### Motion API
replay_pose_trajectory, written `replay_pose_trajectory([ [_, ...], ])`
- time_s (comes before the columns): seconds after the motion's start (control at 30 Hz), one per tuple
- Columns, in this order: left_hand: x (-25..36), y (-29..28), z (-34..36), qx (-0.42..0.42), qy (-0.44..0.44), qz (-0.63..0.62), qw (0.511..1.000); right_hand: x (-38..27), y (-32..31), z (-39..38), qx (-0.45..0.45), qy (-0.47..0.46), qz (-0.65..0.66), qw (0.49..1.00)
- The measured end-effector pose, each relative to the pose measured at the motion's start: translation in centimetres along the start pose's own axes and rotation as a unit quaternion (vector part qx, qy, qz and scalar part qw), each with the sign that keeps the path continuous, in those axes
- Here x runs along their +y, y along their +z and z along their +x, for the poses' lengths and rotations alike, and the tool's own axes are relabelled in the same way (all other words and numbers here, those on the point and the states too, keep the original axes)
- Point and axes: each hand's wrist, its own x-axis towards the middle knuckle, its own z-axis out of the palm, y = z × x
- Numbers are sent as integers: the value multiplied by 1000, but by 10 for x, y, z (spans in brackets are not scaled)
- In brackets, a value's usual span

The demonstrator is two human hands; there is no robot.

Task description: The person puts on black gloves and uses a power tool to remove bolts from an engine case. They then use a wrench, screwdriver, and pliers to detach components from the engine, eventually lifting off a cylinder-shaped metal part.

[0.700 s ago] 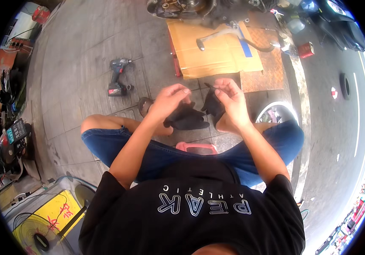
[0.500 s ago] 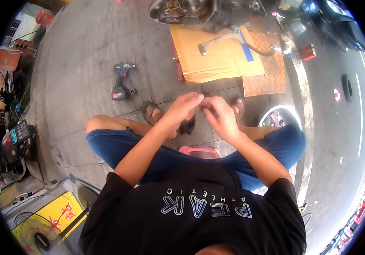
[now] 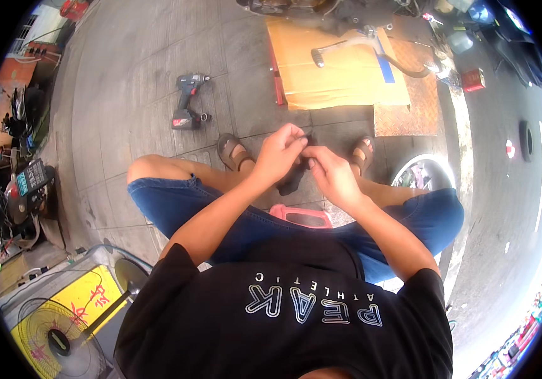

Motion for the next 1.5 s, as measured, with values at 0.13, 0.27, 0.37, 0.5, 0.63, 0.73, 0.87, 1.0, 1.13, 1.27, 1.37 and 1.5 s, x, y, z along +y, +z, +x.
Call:
replay_pose_trajectory([
  [0.13, 14, 11, -10, 6, 33, 58, 998, 16, -4, 4, -71, 103, -42, 991],
  [0.27, 2, 50, -47, 32, 145, 106, 983, 16, -24, 13, -51, 424, 332, 841],
  [0.37, -3, 65, -53, 51, 183, 110, 976, 13, -38, 3, -24, 437, 438, 785],
  [0.5, -17, 65, -50, 49, 200, 167, 964, 26, -36, -12, 34, 415, 453, 788],
  [0.63, -21, 60, -46, 2, 170, 204, 964, 32, -27, -8, 35, 378, 525, 762],
  [0.73, -23, 65, -46, 37, 164, 144, 975, 30, -24, 0, 169, 399, 583, 687],
  [0.87, -23, 65, -44, 33, 152, 14, 988, 55, -21, -5, 172, 388, 641, 640],
  [1.0, -17, 58, -46, -14, 129, -36, 991, 99, 0, -38, 159, 365, 566, 722],
  [1.13, -13, 48, -42, -33, 132, -52, 989, 68, 23, -21, 184, 442, 440, 760],
  [1.27, -11, 37, -48, -93, 119, -13, 989, 54, 42, -9, 202, 444, 363, 794],
  [1.37, -20, 36, -44, -84, 122, 39, 988, 91, 39, -8, 75, 457, 490, 739],
  [1.5, -27, 34, -42, -8, 121, 122, 985, 79, 46, 6, 46, 452, 486, 746],
])
